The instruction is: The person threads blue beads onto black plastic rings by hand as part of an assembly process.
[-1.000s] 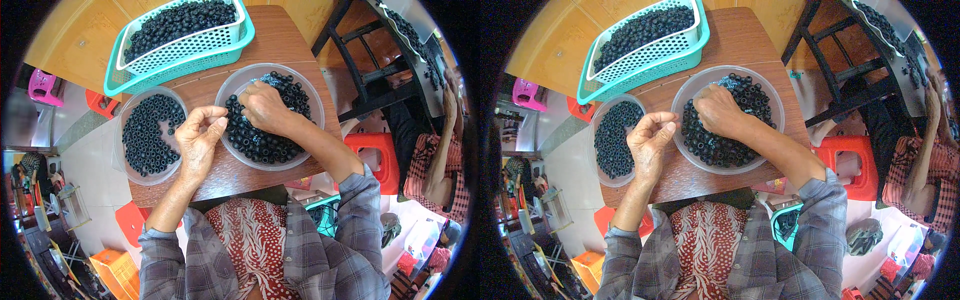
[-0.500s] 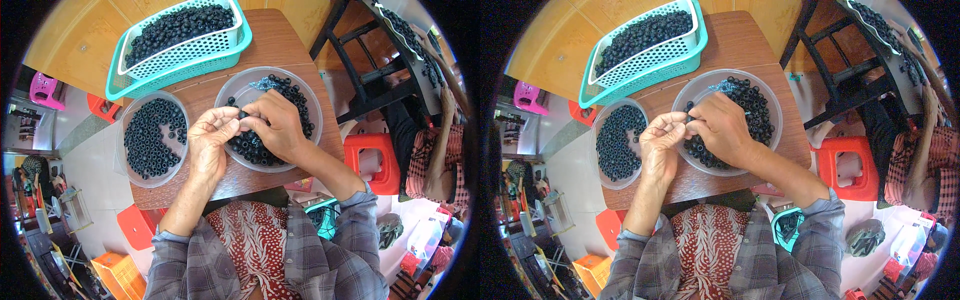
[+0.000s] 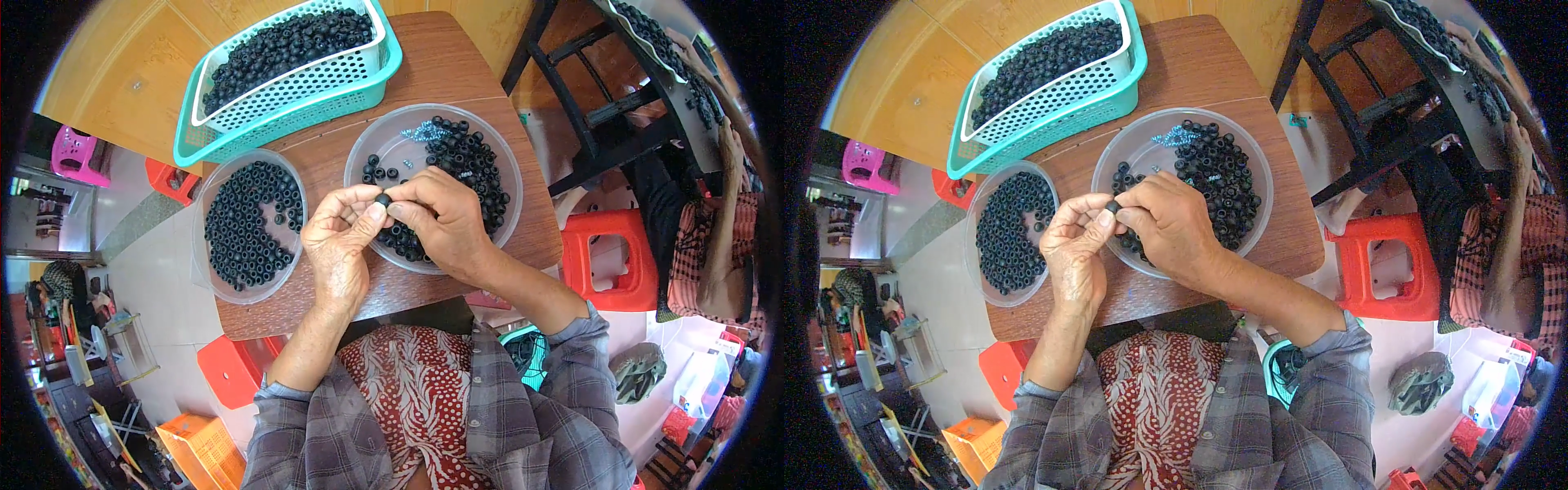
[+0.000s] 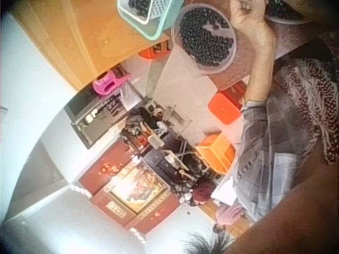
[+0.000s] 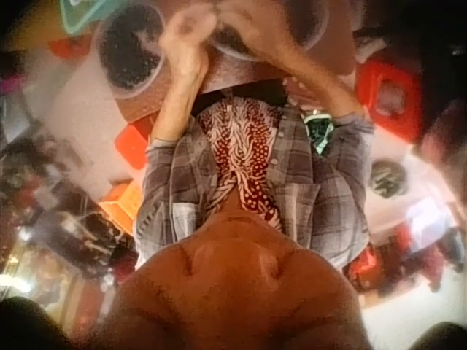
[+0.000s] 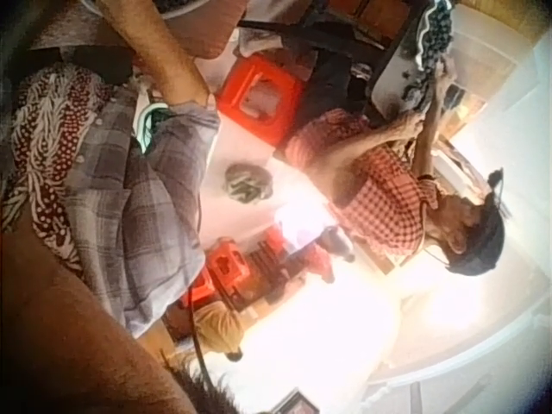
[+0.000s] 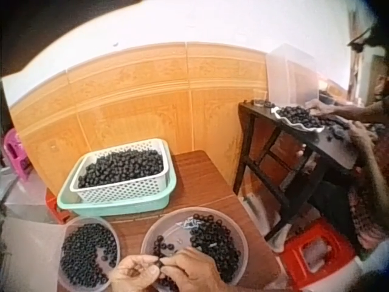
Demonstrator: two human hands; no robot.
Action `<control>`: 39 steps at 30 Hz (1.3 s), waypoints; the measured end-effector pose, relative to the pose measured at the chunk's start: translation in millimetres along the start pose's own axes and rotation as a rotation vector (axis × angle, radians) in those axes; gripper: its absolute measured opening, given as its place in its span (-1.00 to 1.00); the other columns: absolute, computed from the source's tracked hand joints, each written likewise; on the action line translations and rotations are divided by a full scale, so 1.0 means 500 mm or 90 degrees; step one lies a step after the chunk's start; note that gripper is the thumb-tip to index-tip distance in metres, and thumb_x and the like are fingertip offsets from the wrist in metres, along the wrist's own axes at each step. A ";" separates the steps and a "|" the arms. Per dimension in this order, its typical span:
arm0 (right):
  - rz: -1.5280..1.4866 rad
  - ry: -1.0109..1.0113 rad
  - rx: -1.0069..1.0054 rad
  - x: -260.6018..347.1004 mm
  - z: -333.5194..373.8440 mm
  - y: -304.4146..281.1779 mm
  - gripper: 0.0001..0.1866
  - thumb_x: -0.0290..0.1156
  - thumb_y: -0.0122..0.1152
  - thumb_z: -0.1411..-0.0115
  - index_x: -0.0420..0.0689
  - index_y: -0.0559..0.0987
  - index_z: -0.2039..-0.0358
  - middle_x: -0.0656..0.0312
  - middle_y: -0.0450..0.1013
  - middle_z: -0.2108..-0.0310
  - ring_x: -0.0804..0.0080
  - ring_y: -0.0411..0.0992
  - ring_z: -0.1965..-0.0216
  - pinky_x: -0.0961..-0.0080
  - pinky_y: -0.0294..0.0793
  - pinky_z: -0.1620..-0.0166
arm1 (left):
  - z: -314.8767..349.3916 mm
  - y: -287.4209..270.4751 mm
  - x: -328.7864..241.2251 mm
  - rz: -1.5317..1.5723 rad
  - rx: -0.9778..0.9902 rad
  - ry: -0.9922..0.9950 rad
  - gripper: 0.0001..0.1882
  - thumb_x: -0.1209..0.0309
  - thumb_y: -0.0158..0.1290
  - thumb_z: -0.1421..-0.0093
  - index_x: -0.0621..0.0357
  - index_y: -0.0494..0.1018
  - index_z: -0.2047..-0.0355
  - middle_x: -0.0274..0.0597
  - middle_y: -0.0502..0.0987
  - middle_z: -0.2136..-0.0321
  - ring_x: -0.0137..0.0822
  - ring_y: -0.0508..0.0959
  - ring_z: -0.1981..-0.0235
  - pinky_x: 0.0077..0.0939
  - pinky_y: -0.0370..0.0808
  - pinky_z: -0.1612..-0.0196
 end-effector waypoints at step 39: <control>-0.507 0.464 0.016 -0.021 -0.002 -0.010 -0.83 -0.53 0.22 -0.01 -0.27 0.53 0.34 0.25 0.49 0.41 0.63 0.38 0.43 0.70 0.32 0.34 | -0.020 -0.011 -0.032 -0.335 0.054 0.217 -0.85 0.61 0.21 0.04 0.28 0.50 0.41 -0.22 0.50 0.38 -0.49 0.43 0.39 -0.65 0.38 0.29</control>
Point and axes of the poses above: each hand's wrist, its own z-axis away from the middle knuckle, its own y-axis out of the palm, x = y × z, the point moved 1 cm from there along -z, towards the middle knuckle
